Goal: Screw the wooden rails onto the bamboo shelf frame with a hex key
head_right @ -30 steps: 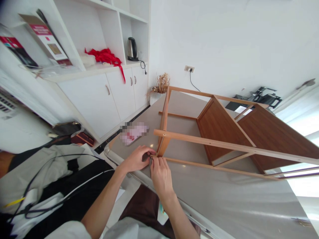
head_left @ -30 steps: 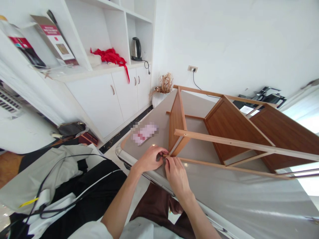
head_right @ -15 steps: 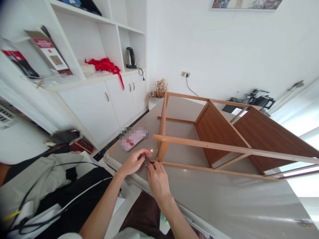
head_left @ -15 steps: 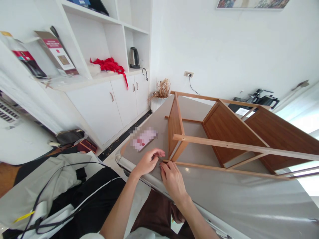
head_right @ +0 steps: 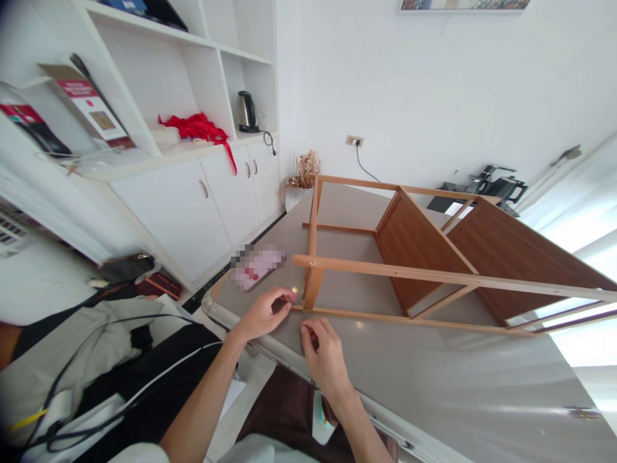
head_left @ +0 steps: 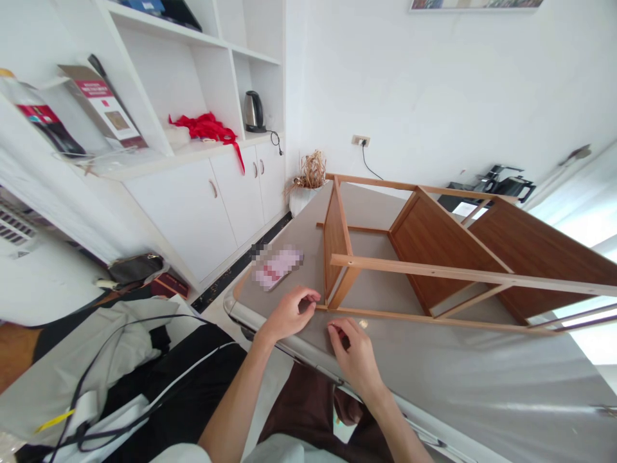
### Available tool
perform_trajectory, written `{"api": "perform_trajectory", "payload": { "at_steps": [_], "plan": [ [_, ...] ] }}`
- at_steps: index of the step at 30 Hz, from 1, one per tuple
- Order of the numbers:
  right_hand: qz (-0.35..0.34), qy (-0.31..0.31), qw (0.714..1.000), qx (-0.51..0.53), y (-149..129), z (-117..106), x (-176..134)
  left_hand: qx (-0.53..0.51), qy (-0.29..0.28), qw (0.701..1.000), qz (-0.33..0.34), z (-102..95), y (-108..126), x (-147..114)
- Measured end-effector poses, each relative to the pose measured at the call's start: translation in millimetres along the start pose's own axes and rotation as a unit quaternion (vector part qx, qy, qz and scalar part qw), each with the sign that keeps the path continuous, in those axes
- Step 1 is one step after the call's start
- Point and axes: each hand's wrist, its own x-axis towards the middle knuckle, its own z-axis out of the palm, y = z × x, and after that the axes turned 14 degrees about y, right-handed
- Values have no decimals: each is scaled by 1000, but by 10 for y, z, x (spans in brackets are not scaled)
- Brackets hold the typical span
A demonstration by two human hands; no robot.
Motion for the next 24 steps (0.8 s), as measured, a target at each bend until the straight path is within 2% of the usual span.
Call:
{"api": "perform_trajectory", "payload": {
  "at_steps": [5, 7, 10, 16, 24],
  "plan": [
    [86, -8, 994, 69, 79, -56, 52, 65, -11, 996, 52, 41, 77, -27],
    [100, -14, 991, 88, 94, -52, 81, 75, -13, 995, 62, 48, 96, -29],
    [92, -16, 992, 85, 121, -50, 102, 82, -12, 994, 66, 53, 108, -27],
    [52, 21, 997, 47, 152, -48, 83, 91, -13, 994, 64, 68, 98, -25],
    [90, 26, 994, 62, 171, -62, 93, 98, -22, 993, 68, 80, 83, -13]
  ]
}}
